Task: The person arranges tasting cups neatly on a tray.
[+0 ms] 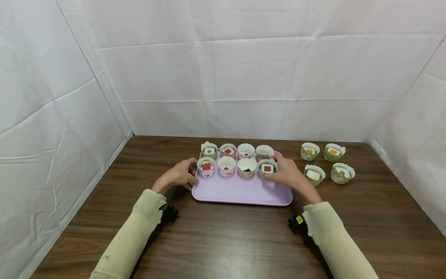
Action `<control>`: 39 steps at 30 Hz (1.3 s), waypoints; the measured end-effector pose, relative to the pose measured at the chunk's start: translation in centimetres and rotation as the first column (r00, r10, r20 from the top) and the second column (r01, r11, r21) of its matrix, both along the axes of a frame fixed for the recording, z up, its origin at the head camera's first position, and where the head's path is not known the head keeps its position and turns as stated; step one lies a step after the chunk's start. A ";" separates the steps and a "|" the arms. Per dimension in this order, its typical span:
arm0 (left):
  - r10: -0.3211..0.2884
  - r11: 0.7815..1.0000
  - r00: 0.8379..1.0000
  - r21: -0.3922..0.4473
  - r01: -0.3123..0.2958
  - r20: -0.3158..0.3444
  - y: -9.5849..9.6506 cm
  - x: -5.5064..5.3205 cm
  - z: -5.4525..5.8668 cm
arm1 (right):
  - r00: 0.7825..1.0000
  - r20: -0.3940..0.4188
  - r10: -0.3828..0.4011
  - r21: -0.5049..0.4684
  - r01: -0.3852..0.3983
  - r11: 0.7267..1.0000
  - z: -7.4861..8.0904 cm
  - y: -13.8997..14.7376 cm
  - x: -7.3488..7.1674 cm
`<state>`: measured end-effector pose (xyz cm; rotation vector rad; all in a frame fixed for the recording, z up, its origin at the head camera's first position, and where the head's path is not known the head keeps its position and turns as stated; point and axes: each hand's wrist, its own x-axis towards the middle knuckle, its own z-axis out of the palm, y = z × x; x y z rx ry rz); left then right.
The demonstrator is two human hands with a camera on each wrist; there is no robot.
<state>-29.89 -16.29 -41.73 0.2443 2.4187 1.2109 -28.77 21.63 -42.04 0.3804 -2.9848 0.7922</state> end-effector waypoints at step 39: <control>0.002 1.000 1.000 -0.005 -0.002 -0.004 0.1 0.2 0.2 | 0.993 0.118 -0.026 0.012 0.025 1.000 0.5 0.1 0.4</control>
